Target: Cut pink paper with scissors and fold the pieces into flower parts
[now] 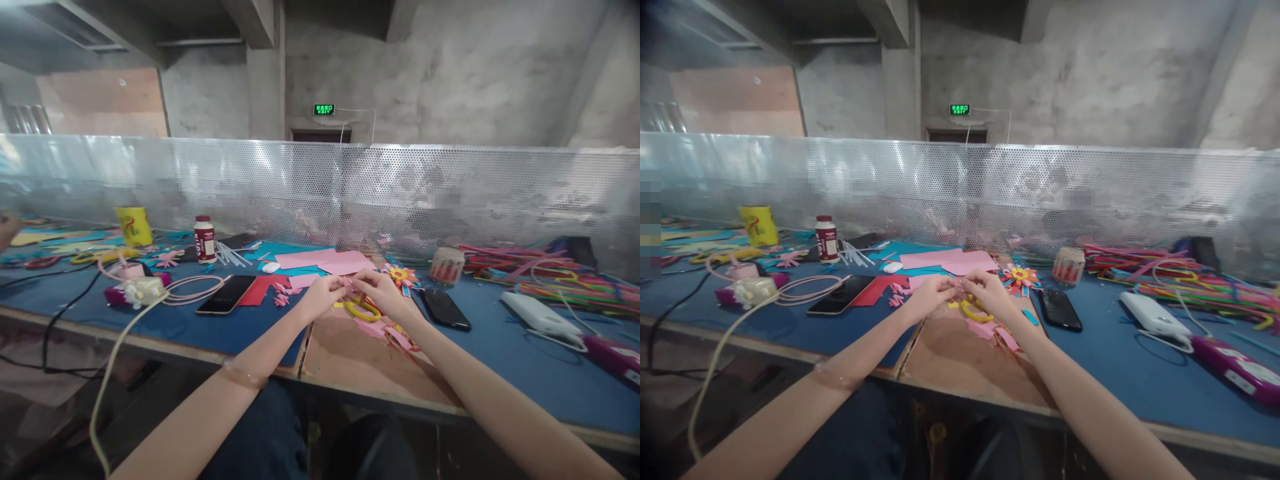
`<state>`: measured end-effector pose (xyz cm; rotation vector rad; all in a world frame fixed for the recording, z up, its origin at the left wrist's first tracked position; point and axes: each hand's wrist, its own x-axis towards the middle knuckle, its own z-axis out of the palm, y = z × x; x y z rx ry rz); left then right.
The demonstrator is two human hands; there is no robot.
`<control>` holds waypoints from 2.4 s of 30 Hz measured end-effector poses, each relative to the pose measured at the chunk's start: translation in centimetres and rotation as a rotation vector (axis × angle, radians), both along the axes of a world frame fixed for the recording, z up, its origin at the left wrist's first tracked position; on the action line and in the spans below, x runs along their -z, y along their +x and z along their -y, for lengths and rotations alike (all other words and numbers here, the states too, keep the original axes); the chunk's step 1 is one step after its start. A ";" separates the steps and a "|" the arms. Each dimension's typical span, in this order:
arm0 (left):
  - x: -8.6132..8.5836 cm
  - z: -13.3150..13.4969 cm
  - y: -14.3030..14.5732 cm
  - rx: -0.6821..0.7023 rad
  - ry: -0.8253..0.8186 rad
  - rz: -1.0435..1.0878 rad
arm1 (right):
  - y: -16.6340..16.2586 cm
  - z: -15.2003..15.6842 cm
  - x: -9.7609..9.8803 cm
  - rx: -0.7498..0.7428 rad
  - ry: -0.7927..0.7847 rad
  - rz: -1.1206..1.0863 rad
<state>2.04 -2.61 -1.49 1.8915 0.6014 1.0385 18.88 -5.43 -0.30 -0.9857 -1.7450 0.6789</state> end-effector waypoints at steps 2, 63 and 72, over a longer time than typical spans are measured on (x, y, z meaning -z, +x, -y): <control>0.0 0.2 0.0 -0.018 -0.034 -0.014 | 0.1 0.0 0.1 0.002 0.012 0.035; 0.7 -0.4 0.9 -0.125 -0.256 0.107 | 0.6 -1.2 0.7 0.243 0.607 0.483; 0.8 -0.1 0.8 -0.056 -0.279 0.208 | 0.4 -0.9 0.7 0.219 0.693 0.701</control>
